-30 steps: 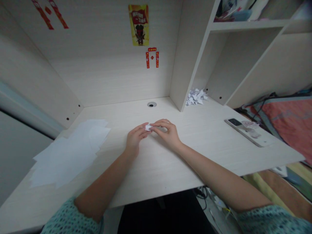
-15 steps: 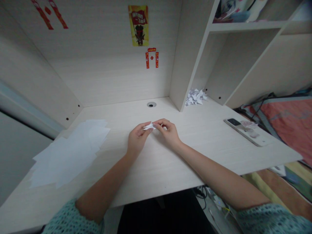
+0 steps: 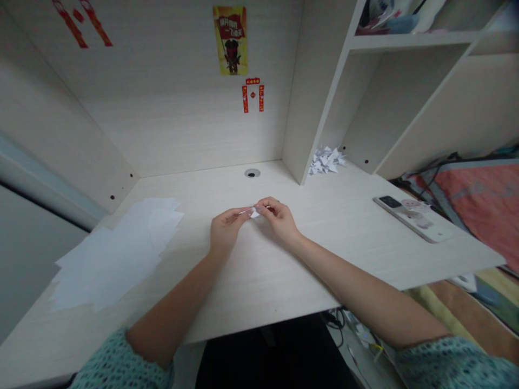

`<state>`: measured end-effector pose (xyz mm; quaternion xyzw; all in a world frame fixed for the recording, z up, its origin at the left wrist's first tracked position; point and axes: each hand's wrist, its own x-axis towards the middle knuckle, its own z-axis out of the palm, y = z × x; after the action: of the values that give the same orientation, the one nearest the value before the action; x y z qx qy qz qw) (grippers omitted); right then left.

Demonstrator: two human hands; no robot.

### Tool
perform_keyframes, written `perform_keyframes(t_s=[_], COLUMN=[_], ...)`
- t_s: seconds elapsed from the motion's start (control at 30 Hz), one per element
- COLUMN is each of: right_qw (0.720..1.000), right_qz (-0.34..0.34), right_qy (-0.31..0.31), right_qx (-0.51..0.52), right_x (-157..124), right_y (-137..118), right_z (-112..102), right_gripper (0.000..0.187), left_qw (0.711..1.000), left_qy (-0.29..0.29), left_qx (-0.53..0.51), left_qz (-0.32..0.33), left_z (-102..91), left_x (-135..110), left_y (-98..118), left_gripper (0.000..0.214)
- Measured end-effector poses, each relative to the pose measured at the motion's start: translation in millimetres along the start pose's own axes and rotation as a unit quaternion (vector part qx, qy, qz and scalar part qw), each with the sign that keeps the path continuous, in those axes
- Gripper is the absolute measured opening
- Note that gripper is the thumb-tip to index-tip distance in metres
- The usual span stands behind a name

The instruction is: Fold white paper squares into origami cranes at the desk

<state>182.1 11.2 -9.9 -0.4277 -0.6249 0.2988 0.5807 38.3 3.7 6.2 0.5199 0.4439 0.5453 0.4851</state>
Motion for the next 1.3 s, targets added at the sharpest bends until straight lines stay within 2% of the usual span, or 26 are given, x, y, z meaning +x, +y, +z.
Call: perform_keyframes(t_s=[0.13,0.3,0.6,0.7,0.8,0.97,1.2,1.3], right_qw=[1.000,0.999,0.997,0.999,0.992,0.956,0.926,0.915], right_qz=[-0.011,-0.016,-0.027,0.002,0.067,0.151,0.209,0.229], right_qy=[-0.007,-0.022,-0.046,-0.033,-0.026,-0.080,-0.127,-0.128], right_qx=[-0.019,-0.038,-0.063,-0.005,0.105,0.239,0.289,0.306], right_x=[0,-1,-2,0,2,4,2,1], right_y=[-5,-5,-6,-4,0,5,7,9], right_z=[-1,-2,-1,-2,-3,-2,1,2], right_gripper=[0.018,0.017,0.018,0.017,0.018,0.018,0.018,0.018], left_qw=[1.000,0.998,0.988,0.991,0.993,0.994,0.996,0.997], left_qy=[0.022,0.001,-0.003,-0.026,-0.042,-0.037,0.011,0.023], left_qx=[0.005,0.039,0.129,0.092,0.062,0.066,0.055,0.050], left_qz=[0.003,0.049,0.082,0.091,0.087,0.082,0.068,0.057], left_z=[-1.4,-3.1,-7.2,-6.1,-4.3,-3.7,-5.1,-4.1], left_x=[1,0,3,2,2,4,4,3], left_y=[1,0,-9,-4,-1,-5,-5,-2], left_gripper=[0.017,0.017,0.023,0.034,0.049,0.029,0.018,0.018])
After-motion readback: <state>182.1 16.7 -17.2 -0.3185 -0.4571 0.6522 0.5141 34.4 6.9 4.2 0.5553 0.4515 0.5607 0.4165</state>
